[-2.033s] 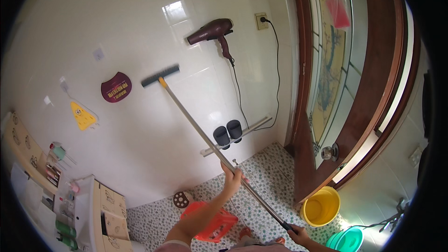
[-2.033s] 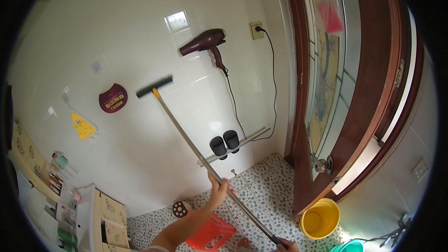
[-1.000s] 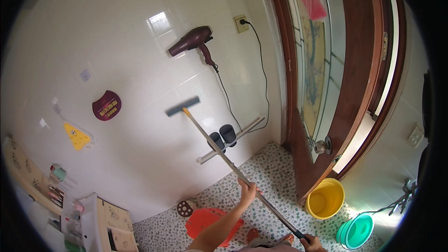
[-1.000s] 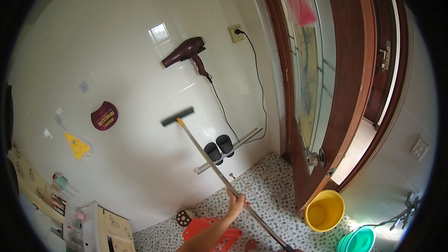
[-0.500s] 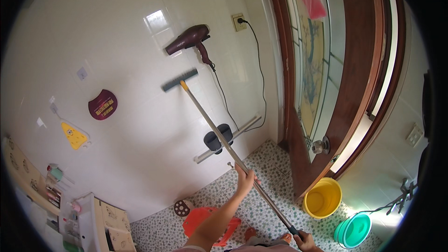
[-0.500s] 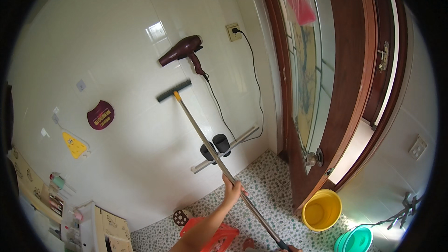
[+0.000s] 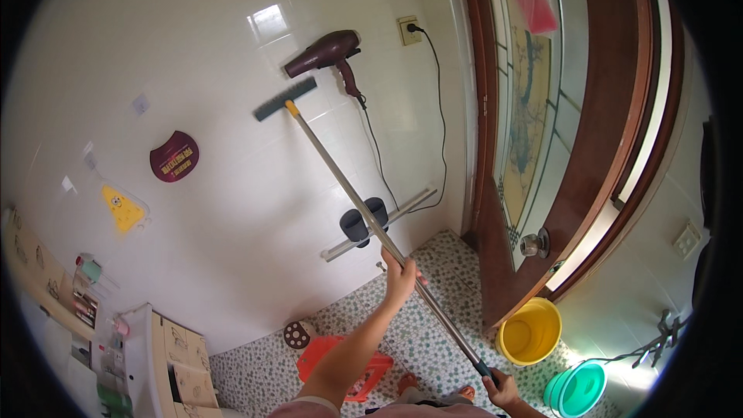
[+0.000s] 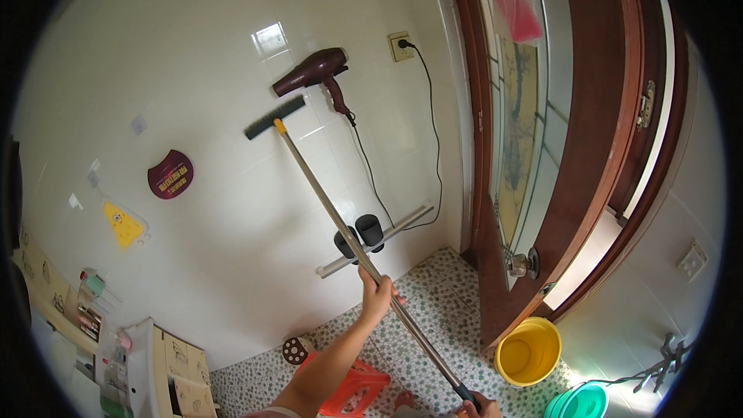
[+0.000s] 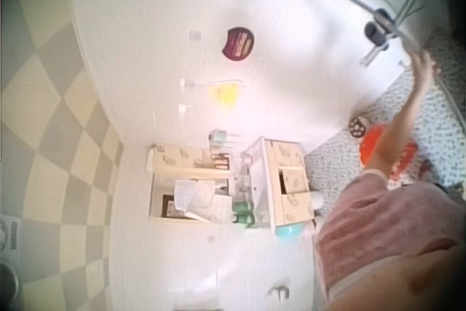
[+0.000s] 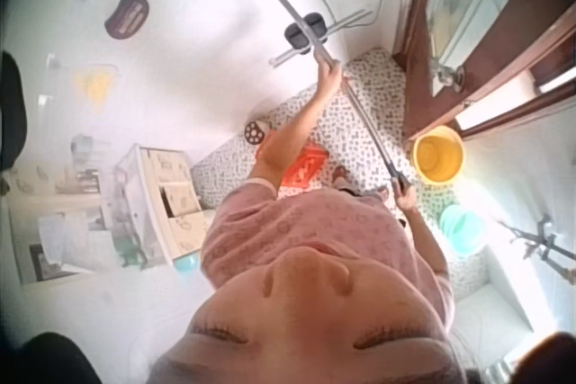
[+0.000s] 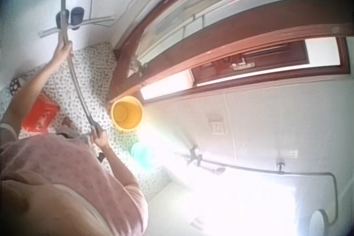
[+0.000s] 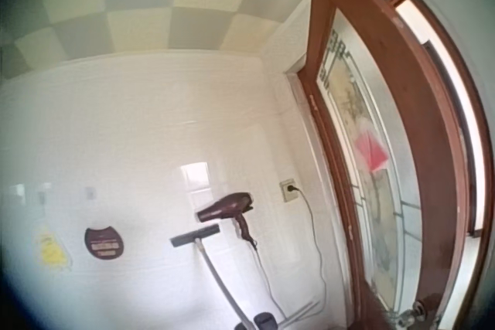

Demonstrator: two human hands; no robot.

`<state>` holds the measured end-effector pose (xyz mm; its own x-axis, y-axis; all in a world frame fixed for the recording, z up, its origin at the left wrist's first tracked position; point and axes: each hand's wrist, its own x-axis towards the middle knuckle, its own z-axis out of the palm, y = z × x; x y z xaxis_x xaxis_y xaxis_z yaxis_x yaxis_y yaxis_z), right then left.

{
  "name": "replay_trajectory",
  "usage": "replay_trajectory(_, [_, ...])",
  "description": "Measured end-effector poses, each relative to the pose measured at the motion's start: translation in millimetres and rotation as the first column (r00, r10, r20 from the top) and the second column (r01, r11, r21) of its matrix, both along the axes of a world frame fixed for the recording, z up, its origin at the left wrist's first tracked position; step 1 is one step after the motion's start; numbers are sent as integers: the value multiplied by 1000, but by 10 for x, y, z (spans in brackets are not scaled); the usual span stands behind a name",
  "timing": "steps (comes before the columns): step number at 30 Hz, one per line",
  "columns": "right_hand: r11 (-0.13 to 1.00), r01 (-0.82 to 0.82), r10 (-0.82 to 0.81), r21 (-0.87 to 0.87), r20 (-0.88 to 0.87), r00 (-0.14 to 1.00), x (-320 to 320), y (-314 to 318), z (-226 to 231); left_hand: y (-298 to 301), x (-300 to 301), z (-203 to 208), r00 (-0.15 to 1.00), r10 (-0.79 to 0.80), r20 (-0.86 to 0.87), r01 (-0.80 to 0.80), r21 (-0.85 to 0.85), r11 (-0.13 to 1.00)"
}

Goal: The person installs a wall-mounted rack by pressing adhesive pads onto the wall and attaching the rack. They then place a pair of slippers on the rack and use a squeegee to clean the wall and floor.

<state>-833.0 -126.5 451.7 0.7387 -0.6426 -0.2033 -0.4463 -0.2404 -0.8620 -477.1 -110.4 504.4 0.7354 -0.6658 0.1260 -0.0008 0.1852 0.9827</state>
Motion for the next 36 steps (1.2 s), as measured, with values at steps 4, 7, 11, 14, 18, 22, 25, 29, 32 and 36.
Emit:
replay_trajectory(4, [1000, 3, -2, -13, 96, 995, -352, 173, -342, 132, -225, -645, 977, -128, -173, 143, 81, 986])
replay_trajectory(7, [999, -30, 37, 45, -157, 987, -613, 242, -445, 283, -402, -1032, 949, -120, -293, 196, 244, 950])
replay_trajectory(11, [1000, -7, 7, 0, -130, 992, -644, 221, -262, 299, -465, -934, 943, 11, -332, 109, 340, 934])
replay_trajectory(14, [1000, 17, -17, -8, 21, 1000, -453, 147, -53, 176, -347, -515, 990, -78, -113, 79, 4, 997])
replay_trajectory(18, [999, -31, 28, 45, 83, 996, -172, 84, 37, 29, -57, -49, 999, -33, 22, 33, -36, 999])
replay_trajectory(22, [999, -41, 39, 22, 69, 997, -183, 146, -48, 56, -125, -207, 999, -39, -35, 38, -27, 999])
replay_trajectory(25, [999, 28, -29, 38, 34, 999, -411, 228, -115, 93, -344, -609, 988, -79, -133, 94, 109, 990])
replay_trajectory(29, [991, 62, -41, 121, -163, 986, -794, 282, -246, 36, -529, -1014, 946, -56, -321, 190, 405, 894])
replay_trajectory(32, [982, 3, -13, -191, -51, 999, -1157, 375, -391, 105, -884, -1123, 928, -132, -348, 229, 254, 940])
replay_trajectory(36, [970, 166, -112, 180, -277, 954, -1836, 429, -467, 52, -1686, -1070, 879, -310, -362, 309, -60, 949])
